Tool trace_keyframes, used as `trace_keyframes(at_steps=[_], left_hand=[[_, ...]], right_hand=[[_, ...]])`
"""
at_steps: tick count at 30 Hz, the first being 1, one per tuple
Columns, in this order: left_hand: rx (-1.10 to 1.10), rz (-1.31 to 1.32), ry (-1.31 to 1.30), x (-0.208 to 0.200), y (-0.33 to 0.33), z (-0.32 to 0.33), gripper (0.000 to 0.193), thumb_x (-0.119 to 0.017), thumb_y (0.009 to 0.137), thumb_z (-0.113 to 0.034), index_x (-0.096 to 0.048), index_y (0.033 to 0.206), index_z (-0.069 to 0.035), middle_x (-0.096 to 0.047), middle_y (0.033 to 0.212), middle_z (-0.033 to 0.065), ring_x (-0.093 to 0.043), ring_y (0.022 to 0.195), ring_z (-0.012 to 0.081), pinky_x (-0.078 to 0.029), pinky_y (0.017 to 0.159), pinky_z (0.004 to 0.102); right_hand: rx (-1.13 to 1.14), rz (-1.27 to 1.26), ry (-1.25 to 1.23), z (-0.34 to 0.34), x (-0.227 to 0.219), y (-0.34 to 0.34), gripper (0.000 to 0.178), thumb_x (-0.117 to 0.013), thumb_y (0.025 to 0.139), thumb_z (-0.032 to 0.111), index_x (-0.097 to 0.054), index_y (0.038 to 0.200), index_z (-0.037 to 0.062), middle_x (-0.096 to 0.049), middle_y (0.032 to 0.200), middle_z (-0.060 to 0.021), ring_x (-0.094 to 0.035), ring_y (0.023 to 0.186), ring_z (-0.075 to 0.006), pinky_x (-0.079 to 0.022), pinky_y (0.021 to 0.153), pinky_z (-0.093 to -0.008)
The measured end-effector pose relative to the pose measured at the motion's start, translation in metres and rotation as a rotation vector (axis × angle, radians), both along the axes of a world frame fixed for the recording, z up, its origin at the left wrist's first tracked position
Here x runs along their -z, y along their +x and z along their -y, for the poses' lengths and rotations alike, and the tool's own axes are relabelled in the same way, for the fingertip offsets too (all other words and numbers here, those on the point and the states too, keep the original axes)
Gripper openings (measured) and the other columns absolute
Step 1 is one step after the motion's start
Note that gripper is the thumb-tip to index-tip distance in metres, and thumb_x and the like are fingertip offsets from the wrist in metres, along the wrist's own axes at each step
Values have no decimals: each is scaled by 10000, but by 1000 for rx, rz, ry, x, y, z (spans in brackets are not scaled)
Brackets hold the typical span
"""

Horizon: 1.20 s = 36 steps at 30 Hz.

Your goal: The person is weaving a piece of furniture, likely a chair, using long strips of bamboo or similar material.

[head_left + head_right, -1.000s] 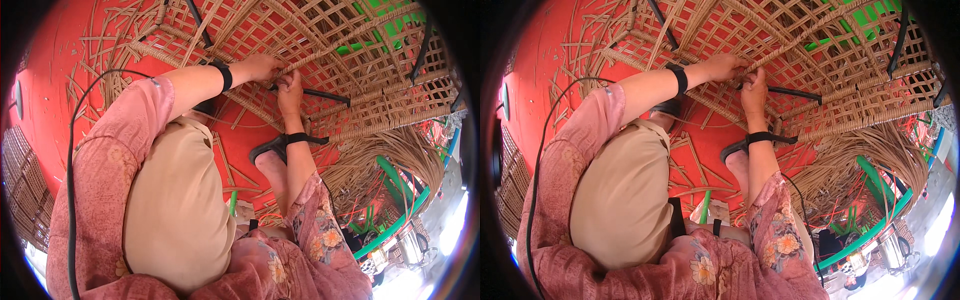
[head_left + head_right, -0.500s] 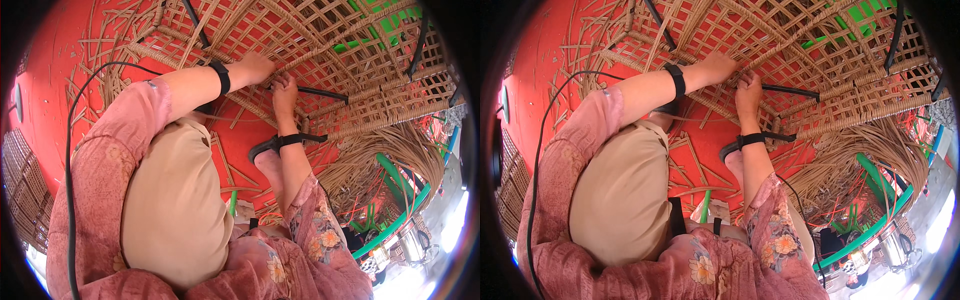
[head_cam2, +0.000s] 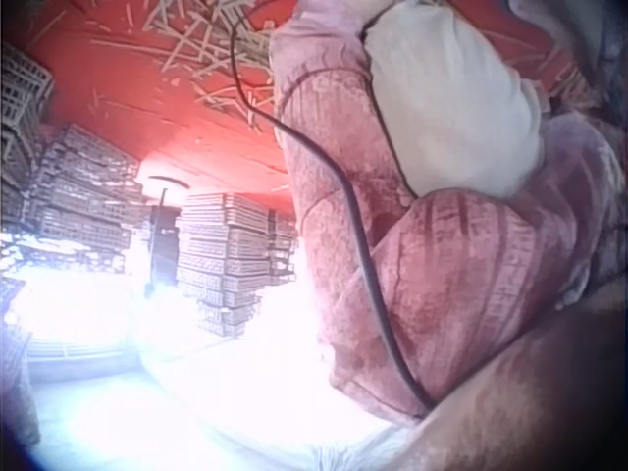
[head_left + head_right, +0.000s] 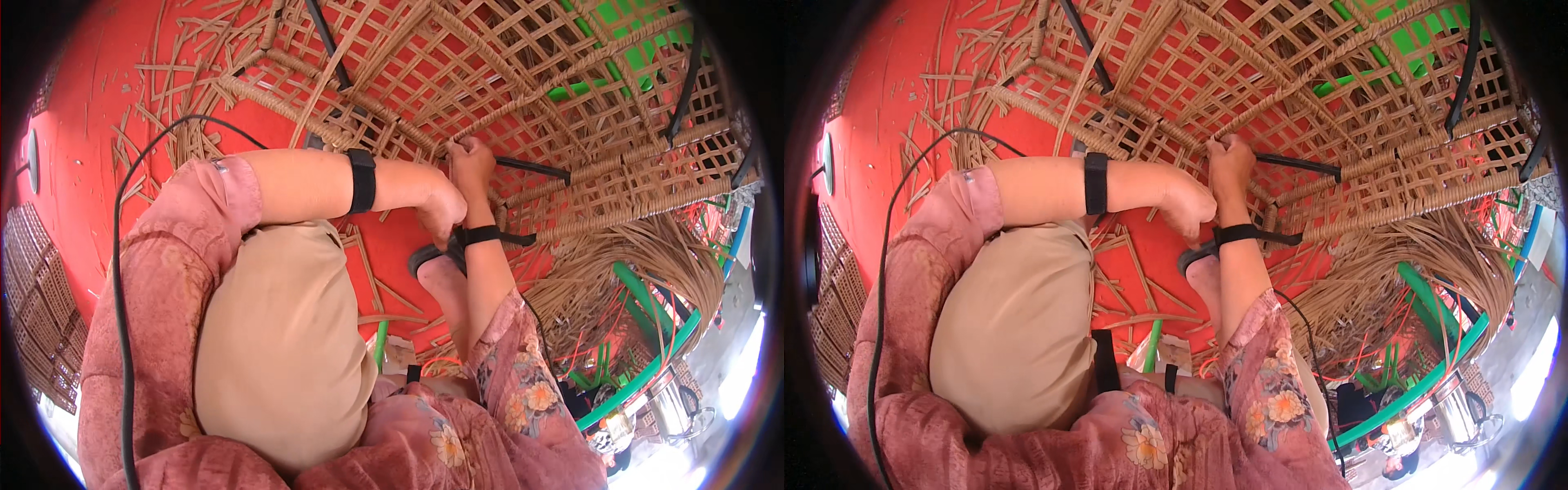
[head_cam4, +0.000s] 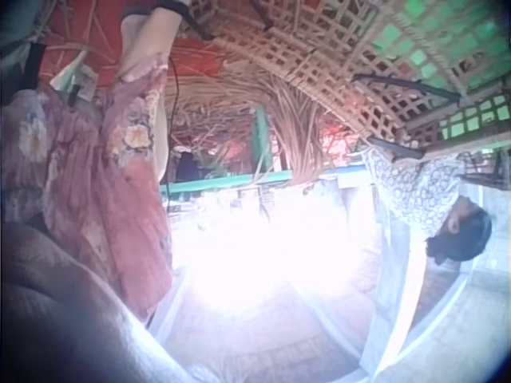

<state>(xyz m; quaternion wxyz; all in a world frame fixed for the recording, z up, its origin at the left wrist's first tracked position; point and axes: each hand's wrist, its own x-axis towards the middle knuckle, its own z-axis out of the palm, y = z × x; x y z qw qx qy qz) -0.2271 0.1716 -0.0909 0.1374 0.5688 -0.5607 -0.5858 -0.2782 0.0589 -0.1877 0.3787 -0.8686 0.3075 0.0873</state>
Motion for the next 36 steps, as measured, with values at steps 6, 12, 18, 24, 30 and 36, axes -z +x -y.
trace_keyframes(at_steps=[6, 12, 18, 24, 30, 36], left_hand=[[206, -458, 98, -25, -15, 7, 574, -622, 793, -541, -616, 644, 13, -580, 577, 93, -538, 522, 213, -436, 491, 347], [-136, -210, 206, 25, -5, 12, 500, -578, 811, -474, -681, 796, 15, -657, 710, 181, -648, 629, 237, -510, 572, 383], [-1011, 195, 219, 79, 38, -7, 461, -641, 796, -226, -541, 1198, -24, -604, 1118, 214, -589, 1043, 346, -471, 862, 417], [-1169, 53, -24, 117, 21, 4, 485, -619, 825, -245, -523, 1250, -31, -633, 1092, 196, -611, 1027, 303, -463, 884, 378], [-1240, -252, 23, 130, 31, 1, 391, -616, 845, -283, -609, 1150, -39, -662, 1026, 160, -634, 964, 251, -475, 844, 339], [-1200, -140, 90, 117, 36, 2, 335, -613, 844, -308, -645, 1112, -109, -673, 990, 120, -632, 939, 242, -469, 832, 345]], right_hand=[[-21, 19, 120, 11, 10, -3, 229, -651, 757, 148, -648, 853, -61, -653, 709, -190, -650, 665, -289, -493, 659, -355], [-125, 130, 50, 15, 18, -5, 186, -635, 763, 104, -643, 865, -51, -648, 747, -202, -648, 700, -305, -489, 658, -363], [-225, 153, -64, 16, 13, -7, 207, -605, 777, 40, -616, 961, -53, -619, 850, -257, -612, 812, -400, -473, 712, -410], [-290, 111, -310, 11, 10, -5, 132, -588, 790, 49, -632, 895, -19, -623, 890, -239, -608, 867, -381, -472, 736, -425], [-285, 91, -513, 2, 3, -3, 117, -561, 800, 38, -635, 886, 9, -630, 908, -180, -613, 870, -343, -484, 741, -433], [105, 94, -147, -14, 6, -3, 243, -536, 813, -2, -590, 1049, -28, -649, 1006, -175, -628, 942, -327, -492, 781, -418]])
